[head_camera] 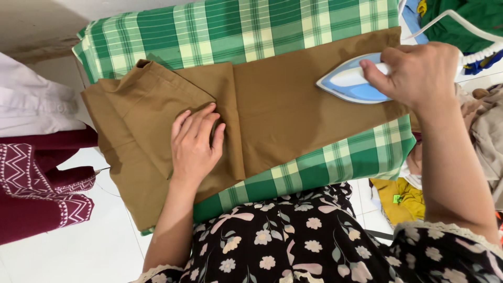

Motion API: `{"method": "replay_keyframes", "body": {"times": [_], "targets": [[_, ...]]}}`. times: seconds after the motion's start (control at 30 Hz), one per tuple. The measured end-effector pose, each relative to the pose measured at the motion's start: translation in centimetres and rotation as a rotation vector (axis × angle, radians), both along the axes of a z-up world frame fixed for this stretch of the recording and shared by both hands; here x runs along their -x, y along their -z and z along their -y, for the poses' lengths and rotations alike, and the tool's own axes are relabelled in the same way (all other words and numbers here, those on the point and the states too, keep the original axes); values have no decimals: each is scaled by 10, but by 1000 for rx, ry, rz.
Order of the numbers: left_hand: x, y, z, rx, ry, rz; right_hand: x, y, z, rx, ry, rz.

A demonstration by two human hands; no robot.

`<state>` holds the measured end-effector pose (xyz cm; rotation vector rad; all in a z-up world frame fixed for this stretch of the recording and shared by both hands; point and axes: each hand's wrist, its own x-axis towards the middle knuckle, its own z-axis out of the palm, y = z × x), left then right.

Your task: The person irons a pair of brown trousers on a green and white checkered ironing board. They repeatedly smooth the fabric with their hands and use a blue and white iron to press different sections, including the waistband, pockets, and legs, before folding the trousers.

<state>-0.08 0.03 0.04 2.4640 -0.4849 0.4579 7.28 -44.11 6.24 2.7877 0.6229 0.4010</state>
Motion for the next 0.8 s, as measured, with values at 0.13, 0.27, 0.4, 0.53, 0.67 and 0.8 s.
{"method": "replay_keyframes", "body": {"times": [0.13,0.27,0.4,0.53,0.67,0.8], "targets": [[0,-1,2,-8,0,11,-8,7,-54,-182,-117,-37],[-1,0,2,15,-18,-11,-5,8,-141,-234,-222,-30],[-1,1,1,30,-39,-24,-15,4,-132,-202,-174,-76],[0,0,2,22,-30,-23,-27,4,-43,-26,-35,-54],[0,-1,2,-7,-15,-17,-36,10,1,-31,-4,8],[-3,-4,3,-7,-20,-11,-47,16,-51,-180,-47,-20]]}}
